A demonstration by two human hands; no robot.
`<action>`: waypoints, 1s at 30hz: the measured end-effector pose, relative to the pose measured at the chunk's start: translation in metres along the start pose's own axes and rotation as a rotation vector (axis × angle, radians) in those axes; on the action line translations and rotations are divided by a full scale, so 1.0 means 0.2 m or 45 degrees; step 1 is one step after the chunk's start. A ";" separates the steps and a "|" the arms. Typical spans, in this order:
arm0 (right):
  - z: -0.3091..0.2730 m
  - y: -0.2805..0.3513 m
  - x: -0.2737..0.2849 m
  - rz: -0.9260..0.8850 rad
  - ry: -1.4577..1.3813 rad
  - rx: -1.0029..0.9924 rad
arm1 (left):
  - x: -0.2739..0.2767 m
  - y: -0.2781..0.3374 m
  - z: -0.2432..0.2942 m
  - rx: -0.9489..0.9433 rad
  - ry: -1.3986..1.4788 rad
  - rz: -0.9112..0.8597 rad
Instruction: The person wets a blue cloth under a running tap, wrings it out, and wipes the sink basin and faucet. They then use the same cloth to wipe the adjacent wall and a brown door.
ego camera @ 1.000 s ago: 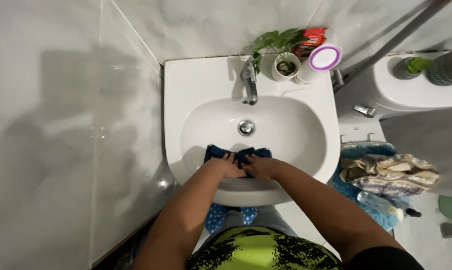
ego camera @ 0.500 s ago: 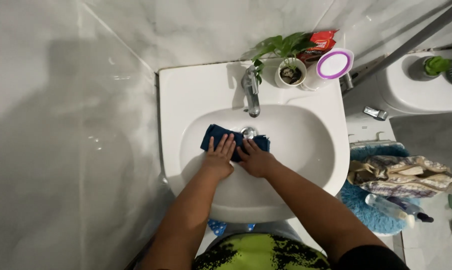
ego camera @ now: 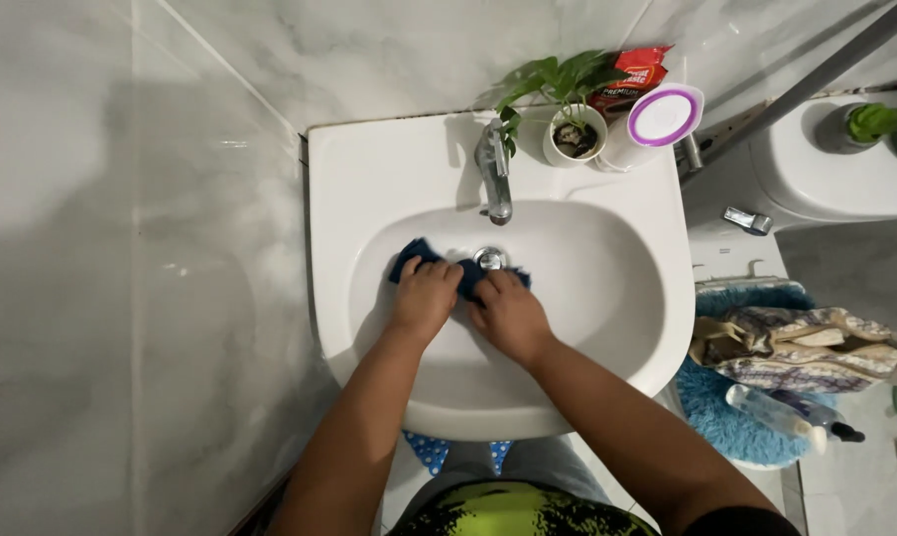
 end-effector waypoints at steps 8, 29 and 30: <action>0.15 0.01 -0.11 -0.203 -0.231 -0.438 | 0.40 0.01 -0.05 0.052 0.217 -0.029; 0.48 0.02 0.38 1.251 -0.992 -0.572 | 0.50 -0.29 -0.07 0.741 0.736 0.339; 0.48 0.03 0.38 1.250 -0.990 -0.571 | 0.46 -0.25 -0.04 0.742 0.738 0.340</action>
Point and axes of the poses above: each hand's wrist, its own y-axis away from the middle knuckle, its own x-axis out of the back of the hand, z = x × y, the point moved 8 cm from there along -y, towards the middle knuckle, and after that the axes turned 15 degrees about -y, right-handed, at the moved point
